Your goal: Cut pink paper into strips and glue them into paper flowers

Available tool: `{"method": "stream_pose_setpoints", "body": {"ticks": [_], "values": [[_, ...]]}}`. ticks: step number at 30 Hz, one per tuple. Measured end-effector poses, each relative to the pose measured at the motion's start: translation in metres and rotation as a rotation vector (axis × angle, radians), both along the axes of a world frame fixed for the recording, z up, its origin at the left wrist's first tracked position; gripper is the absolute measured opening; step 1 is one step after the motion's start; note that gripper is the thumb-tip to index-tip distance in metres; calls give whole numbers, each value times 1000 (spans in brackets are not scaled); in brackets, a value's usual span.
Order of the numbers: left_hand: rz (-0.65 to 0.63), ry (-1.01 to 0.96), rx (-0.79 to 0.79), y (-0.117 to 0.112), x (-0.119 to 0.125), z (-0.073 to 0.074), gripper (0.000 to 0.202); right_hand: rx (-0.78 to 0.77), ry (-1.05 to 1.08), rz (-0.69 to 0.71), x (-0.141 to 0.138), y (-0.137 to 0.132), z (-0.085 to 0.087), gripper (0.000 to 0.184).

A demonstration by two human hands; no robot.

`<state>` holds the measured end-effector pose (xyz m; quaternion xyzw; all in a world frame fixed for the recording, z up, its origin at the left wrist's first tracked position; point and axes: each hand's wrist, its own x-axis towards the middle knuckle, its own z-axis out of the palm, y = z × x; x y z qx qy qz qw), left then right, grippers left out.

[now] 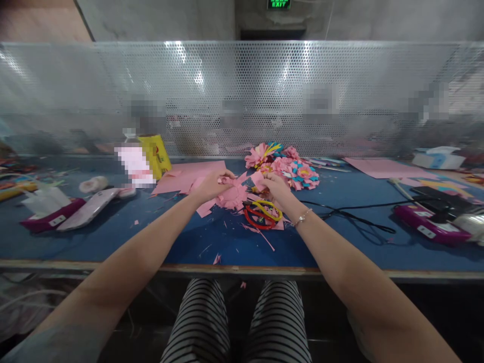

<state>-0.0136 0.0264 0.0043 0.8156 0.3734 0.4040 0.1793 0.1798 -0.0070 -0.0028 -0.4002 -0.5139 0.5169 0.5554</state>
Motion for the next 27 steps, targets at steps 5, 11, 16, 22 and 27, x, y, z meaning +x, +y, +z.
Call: {"method": "stream_pose_setpoints", "body": {"ticks": [5,11,16,22,27], "values": [[33,-11,23,1,0,-1,24,-11,-40,5,1,1,-2,23],[90,-106,-36,10,-1,-8,45,12,-114,45,1,3,-6,18],[132,-176,-251,17,-5,-16,50,-52,-171,51,-1,2,-7,17],[144,-282,-287,26,-8,-20,44,-67,-197,77,-3,-1,-5,18],[139,-412,-217,33,-9,-21,40,-61,-215,84,-3,2,-8,18]]}}
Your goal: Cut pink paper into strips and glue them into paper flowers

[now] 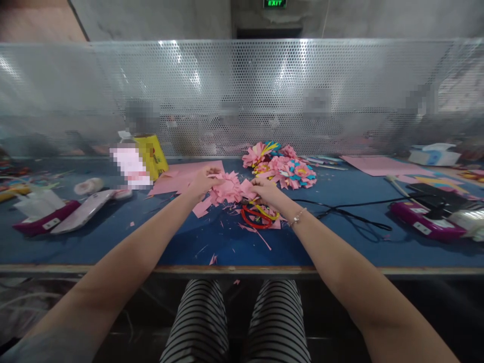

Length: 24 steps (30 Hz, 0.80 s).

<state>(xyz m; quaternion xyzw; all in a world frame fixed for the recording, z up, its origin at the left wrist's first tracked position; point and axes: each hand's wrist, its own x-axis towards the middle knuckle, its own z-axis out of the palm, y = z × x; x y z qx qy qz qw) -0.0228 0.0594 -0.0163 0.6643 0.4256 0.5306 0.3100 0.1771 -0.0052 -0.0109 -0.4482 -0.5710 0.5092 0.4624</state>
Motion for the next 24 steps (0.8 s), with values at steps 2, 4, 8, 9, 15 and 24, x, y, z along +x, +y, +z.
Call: {"method": "stream_pose_setpoints", "body": {"ticks": [2,4,8,9,15,24], "values": [[8,-35,12,0,0,1,39,0,-8,9,0,1,-1,18],[30,-61,7,-1,0,2,37,-7,-12,19,1,1,-1,18],[93,-105,-17,-5,1,8,34,-8,-16,25,1,-1,0,18],[103,-113,-16,-6,2,10,33,-4,-22,30,1,-2,0,18],[80,-121,-11,-7,3,9,31,-3,-57,61,1,-2,-3,16],[-38,-115,-11,-8,6,4,31,10,-145,82,3,2,-7,12]]}}
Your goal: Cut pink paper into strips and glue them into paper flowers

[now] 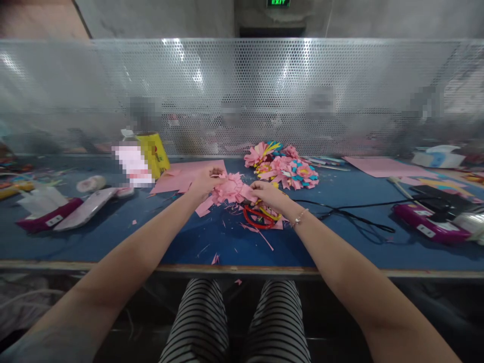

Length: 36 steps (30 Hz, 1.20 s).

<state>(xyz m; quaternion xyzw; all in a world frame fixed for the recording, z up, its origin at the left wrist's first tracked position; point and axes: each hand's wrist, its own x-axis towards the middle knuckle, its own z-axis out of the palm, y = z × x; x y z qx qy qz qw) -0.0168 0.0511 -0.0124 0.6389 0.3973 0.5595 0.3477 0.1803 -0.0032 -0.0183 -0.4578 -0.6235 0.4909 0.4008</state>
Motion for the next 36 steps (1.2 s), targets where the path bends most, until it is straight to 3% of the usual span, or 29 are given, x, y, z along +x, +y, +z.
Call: {"method": "stream_pose_setpoints", "body": {"ticks": [9,19,36], "values": [[-48,40,-33,-5,2,0,31,99,-213,62,4,7,-7,10],[-83,60,-46,-8,3,1,31,81,-212,83,5,9,-10,14],[-35,151,-20,-8,3,1,28,77,-224,104,2,5,-6,17]]}}
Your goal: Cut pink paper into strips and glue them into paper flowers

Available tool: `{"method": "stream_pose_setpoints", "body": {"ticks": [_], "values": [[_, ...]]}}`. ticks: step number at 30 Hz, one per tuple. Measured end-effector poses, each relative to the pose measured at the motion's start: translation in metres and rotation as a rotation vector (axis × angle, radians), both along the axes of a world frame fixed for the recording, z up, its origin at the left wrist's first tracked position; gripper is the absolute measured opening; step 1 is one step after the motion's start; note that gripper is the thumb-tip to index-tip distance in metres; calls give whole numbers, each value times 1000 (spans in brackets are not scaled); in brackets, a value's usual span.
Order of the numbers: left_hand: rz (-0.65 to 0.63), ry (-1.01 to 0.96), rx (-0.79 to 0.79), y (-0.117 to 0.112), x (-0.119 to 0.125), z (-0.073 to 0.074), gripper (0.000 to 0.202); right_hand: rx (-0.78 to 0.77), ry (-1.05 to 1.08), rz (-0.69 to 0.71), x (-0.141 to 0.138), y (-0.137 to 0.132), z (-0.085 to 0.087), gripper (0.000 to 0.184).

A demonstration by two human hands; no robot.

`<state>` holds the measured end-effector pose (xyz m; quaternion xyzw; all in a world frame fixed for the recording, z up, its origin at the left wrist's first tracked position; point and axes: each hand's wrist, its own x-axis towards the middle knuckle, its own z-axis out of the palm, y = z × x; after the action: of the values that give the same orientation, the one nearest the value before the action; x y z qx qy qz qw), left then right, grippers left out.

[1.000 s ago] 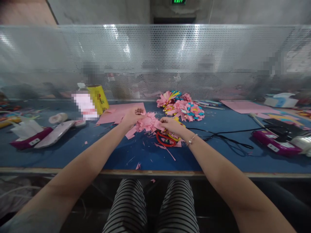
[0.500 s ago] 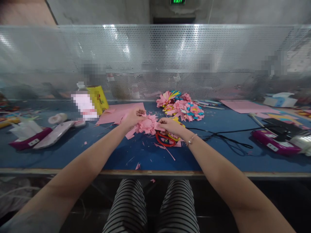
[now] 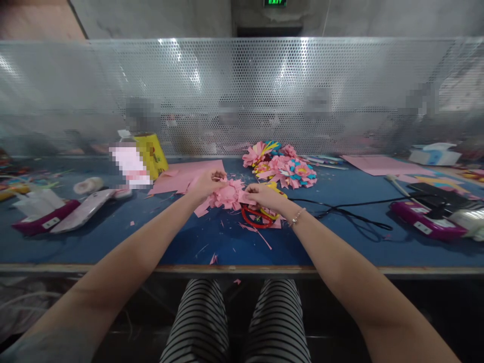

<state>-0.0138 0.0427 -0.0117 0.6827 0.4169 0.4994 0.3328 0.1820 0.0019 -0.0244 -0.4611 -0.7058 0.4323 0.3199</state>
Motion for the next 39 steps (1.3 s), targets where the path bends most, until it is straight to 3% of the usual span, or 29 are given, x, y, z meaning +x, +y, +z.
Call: {"method": "stream_pose_setpoints", "body": {"ticks": [19,39], "values": [[-5,2,-5,-2,1,2,26,-21,20,30,0,-2,2,19],[-28,61,-1,-2,2,2,24,209,-199,89,5,5,-4,17]]}}
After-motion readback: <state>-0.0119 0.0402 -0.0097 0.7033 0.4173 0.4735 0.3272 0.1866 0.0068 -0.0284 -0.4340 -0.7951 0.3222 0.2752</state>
